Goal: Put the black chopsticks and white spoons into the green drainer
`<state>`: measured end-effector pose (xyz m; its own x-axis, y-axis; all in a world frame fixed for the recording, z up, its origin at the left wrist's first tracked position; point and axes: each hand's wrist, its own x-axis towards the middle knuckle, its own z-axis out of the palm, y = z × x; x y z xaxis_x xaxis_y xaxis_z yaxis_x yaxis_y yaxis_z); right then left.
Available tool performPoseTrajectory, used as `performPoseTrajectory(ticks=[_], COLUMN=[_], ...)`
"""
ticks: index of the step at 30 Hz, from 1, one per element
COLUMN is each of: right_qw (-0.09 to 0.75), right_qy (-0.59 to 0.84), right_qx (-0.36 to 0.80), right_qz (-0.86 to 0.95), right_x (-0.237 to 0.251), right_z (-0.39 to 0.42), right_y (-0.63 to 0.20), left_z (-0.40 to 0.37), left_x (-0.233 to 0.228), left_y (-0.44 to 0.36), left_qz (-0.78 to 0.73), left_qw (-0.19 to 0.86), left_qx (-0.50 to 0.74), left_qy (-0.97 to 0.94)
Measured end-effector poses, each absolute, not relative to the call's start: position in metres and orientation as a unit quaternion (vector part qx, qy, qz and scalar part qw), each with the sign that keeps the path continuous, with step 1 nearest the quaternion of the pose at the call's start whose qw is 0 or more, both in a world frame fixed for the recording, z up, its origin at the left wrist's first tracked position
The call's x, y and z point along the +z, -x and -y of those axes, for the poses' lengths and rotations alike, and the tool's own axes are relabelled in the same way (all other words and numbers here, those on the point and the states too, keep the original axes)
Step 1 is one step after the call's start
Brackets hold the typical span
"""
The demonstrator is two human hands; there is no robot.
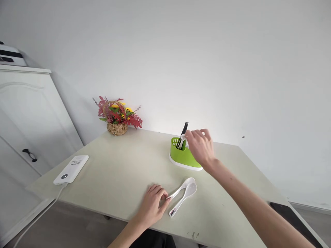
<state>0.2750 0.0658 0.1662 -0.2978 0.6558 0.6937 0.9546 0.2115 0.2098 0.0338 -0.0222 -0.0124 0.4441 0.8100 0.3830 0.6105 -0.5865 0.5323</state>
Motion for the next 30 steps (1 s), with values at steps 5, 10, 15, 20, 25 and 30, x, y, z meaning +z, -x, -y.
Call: performPoseTrajectory(ticks=[5, 10, 15, 20, 25, 30], right_qw=[0.206, 0.189, 0.175, 0.181, 0.249, 0.302], right_qy=[0.501, 0.490, 0.495, 0.496, 0.486, 0.535], right_qx=[-0.342, -0.349, -0.334, -0.308, -0.262, -0.086], right_qz=[0.768, 0.776, 0.783, 0.791, 0.796, 0.785], right_x=[0.130, 0.106, 0.096, 0.098, 0.117, 0.139], right_z=[-0.080, -0.086, -0.087, -0.083, -0.068, -0.042], right_y=[-0.267, -0.270, -0.275, -0.279, -0.279, -0.265], left_z=[0.022, 0.021, 0.019, 0.018, 0.019, 0.019], left_x=[-0.009, -0.010, -0.010, -0.006, 0.000, -0.001], left_y=[-0.030, -0.028, -0.027, -0.025, -0.022, -0.019], left_qz=[-0.425, -0.429, -0.417, -0.424, -0.442, -0.449], left_qw=[0.192, 0.228, 0.269, 0.320, 0.375, 0.430], left_qx=[0.308, 0.330, 0.388, 0.444, 0.472, 0.496], left_qy=[-0.829, -0.809, -0.777, -0.721, -0.664, -0.607])
